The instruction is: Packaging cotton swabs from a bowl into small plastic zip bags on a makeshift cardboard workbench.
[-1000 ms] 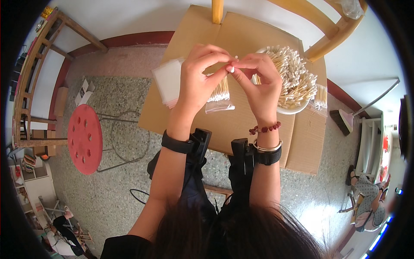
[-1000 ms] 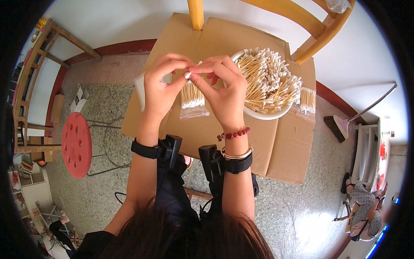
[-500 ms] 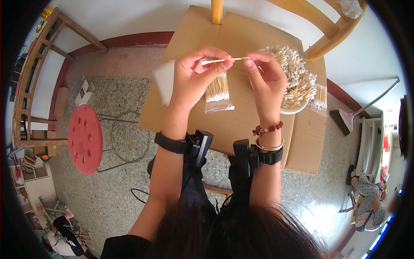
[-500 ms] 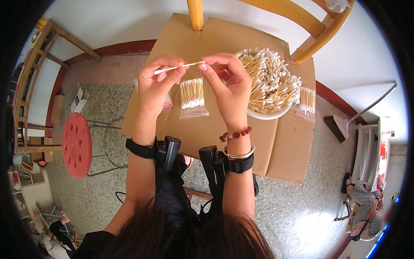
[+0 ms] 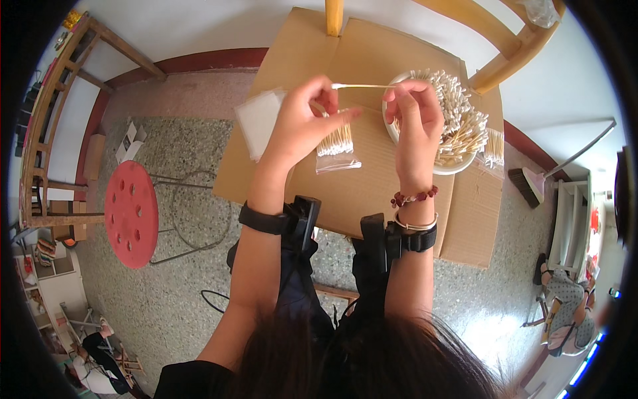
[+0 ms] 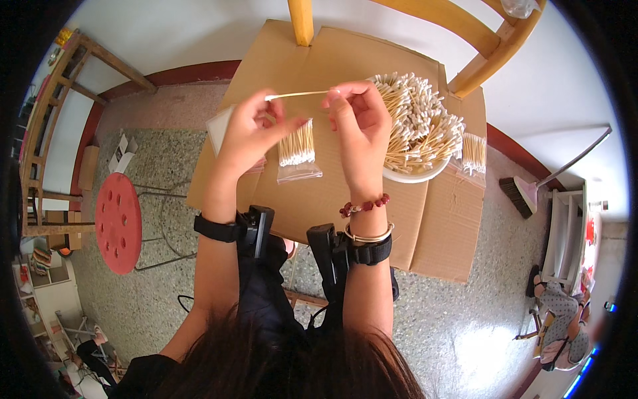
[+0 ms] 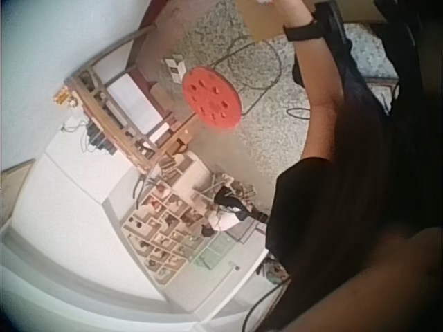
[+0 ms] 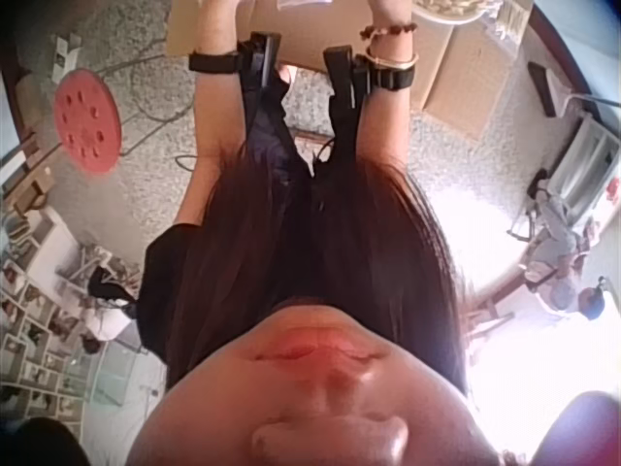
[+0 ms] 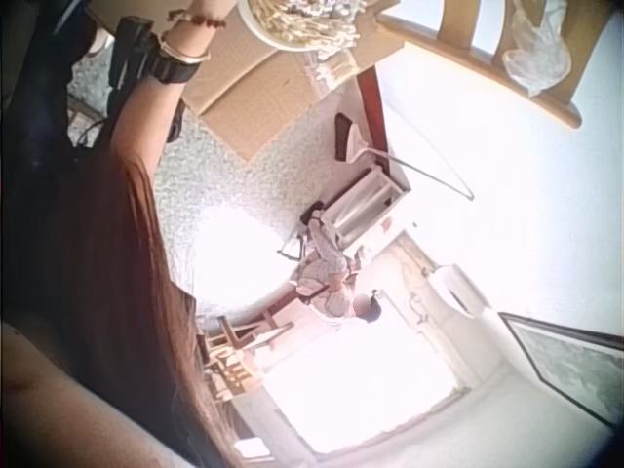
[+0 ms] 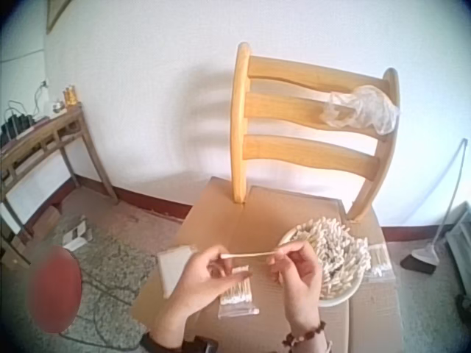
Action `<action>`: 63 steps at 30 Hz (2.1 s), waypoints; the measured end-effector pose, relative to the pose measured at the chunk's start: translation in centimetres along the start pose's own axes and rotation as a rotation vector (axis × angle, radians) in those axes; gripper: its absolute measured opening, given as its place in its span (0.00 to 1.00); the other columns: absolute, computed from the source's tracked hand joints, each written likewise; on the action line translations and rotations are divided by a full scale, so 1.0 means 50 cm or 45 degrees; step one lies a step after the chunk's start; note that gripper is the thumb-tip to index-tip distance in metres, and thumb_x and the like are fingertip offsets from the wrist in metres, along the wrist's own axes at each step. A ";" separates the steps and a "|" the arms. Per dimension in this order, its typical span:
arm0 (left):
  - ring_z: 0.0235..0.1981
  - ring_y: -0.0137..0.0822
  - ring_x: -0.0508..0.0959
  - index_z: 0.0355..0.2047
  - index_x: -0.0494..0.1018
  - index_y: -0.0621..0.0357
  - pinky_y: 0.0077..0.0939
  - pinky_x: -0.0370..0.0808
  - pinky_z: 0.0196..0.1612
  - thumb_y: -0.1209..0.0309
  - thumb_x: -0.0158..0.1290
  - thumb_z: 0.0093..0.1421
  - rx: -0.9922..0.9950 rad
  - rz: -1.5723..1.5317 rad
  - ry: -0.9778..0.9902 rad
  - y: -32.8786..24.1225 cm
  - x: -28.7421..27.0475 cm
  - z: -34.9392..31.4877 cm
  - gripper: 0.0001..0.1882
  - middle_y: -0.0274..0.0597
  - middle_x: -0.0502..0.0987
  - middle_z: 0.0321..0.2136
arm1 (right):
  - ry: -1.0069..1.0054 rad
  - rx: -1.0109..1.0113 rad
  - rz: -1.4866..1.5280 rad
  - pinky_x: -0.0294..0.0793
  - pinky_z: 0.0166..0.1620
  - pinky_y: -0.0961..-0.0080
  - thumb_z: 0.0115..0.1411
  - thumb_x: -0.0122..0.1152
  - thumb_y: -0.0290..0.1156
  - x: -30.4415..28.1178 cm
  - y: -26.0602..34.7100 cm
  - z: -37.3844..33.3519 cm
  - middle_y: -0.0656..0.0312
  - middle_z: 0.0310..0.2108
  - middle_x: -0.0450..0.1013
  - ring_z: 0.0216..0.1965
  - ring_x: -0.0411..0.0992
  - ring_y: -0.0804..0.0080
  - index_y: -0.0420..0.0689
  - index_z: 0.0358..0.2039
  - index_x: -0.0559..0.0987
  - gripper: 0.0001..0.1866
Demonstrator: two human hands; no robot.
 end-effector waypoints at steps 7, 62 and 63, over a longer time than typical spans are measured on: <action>0.35 0.41 0.72 0.25 0.68 0.59 0.30 0.69 0.39 0.73 0.68 0.34 0.088 0.864 0.470 0.078 0.064 -0.048 0.20 0.42 0.71 0.29 | -0.056 0.018 0.006 0.64 0.31 0.87 0.60 0.55 0.28 -0.008 -0.004 0.001 0.66 0.27 0.72 0.28 0.67 0.85 0.41 0.34 0.73 0.05; 0.23 0.33 0.72 0.30 0.74 0.65 0.25 0.69 0.28 0.76 0.57 0.52 0.233 0.730 -0.182 -0.012 -0.016 -0.009 0.06 0.43 0.77 0.26 | 0.141 -0.323 -1.093 0.71 0.24 0.80 0.51 0.63 0.29 0.028 -0.003 -0.009 0.63 0.17 0.73 0.18 0.72 0.75 0.42 0.25 0.75 0.06; 0.23 0.33 0.72 0.30 0.74 0.65 0.25 0.69 0.28 0.76 0.57 0.52 0.232 0.729 -0.183 -0.014 -0.015 -0.010 0.06 0.43 0.77 0.26 | 0.142 -0.305 -1.092 0.72 0.24 0.80 0.52 0.63 0.29 0.027 -0.009 -0.009 0.62 0.18 0.74 0.19 0.73 0.74 0.42 0.26 0.75 0.06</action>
Point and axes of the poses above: each hand's wrist, its own z-axis towards the middle knuckle, its own x-axis out of the palm, y = z × x, the point moved 6 cm from there along z, towards the middle knuckle
